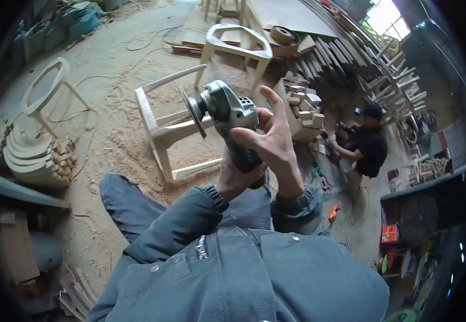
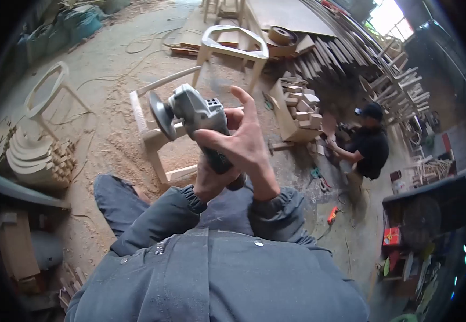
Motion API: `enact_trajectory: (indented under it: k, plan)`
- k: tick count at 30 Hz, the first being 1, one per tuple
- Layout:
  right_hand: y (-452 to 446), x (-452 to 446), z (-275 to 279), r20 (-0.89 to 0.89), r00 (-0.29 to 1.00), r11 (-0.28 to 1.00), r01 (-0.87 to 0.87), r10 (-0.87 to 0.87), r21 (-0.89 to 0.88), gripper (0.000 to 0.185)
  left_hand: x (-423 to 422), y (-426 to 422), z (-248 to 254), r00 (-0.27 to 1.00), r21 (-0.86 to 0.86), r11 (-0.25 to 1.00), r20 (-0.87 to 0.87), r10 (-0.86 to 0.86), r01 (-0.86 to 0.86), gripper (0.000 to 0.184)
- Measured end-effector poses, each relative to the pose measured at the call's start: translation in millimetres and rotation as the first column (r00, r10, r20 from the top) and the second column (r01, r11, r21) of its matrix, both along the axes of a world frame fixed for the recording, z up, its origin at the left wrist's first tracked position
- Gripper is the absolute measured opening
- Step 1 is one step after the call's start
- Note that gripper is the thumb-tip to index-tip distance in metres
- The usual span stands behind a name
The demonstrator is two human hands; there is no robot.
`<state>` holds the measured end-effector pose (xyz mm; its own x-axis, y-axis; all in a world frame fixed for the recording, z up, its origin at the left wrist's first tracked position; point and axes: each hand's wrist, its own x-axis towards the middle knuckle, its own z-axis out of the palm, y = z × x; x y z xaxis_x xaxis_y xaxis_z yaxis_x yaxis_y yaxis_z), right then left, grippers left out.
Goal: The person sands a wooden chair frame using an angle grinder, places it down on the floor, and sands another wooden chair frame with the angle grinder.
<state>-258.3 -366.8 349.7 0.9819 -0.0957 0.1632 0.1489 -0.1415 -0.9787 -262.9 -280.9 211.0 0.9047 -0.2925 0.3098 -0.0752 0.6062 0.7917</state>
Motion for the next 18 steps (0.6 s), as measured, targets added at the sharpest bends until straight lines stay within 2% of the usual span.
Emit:
enact_trajectory:
  k: [2, 3, 4, 6, 7, 8, 10, 12, 14, 15, 16, 18]
  plan:
    - [8, 8, -11, -0.027, 0.990, 0.969, -0.129, 0.138, 0.211, 0.111, 7, 35, 3, 1.000, 0.166, 0.986, 0.019, -0.003, 0.000, 0.079]
    - [4, 13, -25, -0.021, 0.981, 0.957, -0.183, 0.192, 0.224, 0.103, 7, 45, 7, 1.000, 0.188, 0.982, -0.012, -0.026, 0.028, 0.082]
    - [11, 17, -36, -0.029, 0.977, 0.953, -0.202, 0.213, 0.225, 0.103, 4, 51, 7, 1.000, 0.188, 0.982, -0.019, -0.004, 0.008, 0.082]
    - [14, 19, -50, -0.171, 0.922, 0.916, -0.294, 0.346, 0.272, 0.086, -3, 51, 9, 1.000, 0.177, 0.984, -0.011, 0.016, -0.014, 0.082]
    - [13, 18, -50, -0.191, 0.916, 0.918, -0.299, 0.352, 0.260, 0.069, -8, 49, 12, 0.993, 0.252, 0.961, 0.047, 0.107, -0.116, 0.089]
    - [11, 15, -56, -0.193, 0.915, 0.921, -0.305, 0.354, 0.244, 0.069, -14, 50, 17, 0.992, 0.236, 0.964, 0.049, 0.114, -0.122, 0.089]
    - [6, 9, -79, -0.178, 0.904, 0.797, -0.234, 0.390, 0.557, 0.061, -23, 56, 25, 0.992, 0.533, 0.845, -0.079, 0.098, -0.041, 0.099]
    - [0, 3, -94, -0.199, 0.902, 0.778, -0.199, 0.382, 0.596, 0.054, -17, 68, 16, 0.998, 0.552, 0.834, -0.055, 0.039, -0.002, 0.105]
    - [-2, -3, -108, -0.290, 0.922, 0.816, -0.044, 0.254, 0.576, 0.052, -6, 90, 19, 0.983, 0.769, 0.618, -0.073, -0.167, 0.162, 0.103]
    - [1, -5, -113, -0.326, 0.938, 0.829, 0.088, 0.118, 0.552, 0.053, -1, 92, 1, 0.974, 0.572, 0.787, -0.137, -0.183, 0.228, 0.100]
    - [2, -4, -112, -0.340, 0.936, 0.867, 0.096, 0.088, 0.489, 0.057, -4, 91, -6, 0.941, 0.290, 0.921, -0.289, -0.176, 0.261, 0.101]
    - [13, -4, -124, -0.193, 0.971, 0.926, 0.198, -0.141, 0.321, 0.071, 1, 89, 5, 0.911, 0.186, 0.958, -0.392, -0.130, 0.217, 0.104]
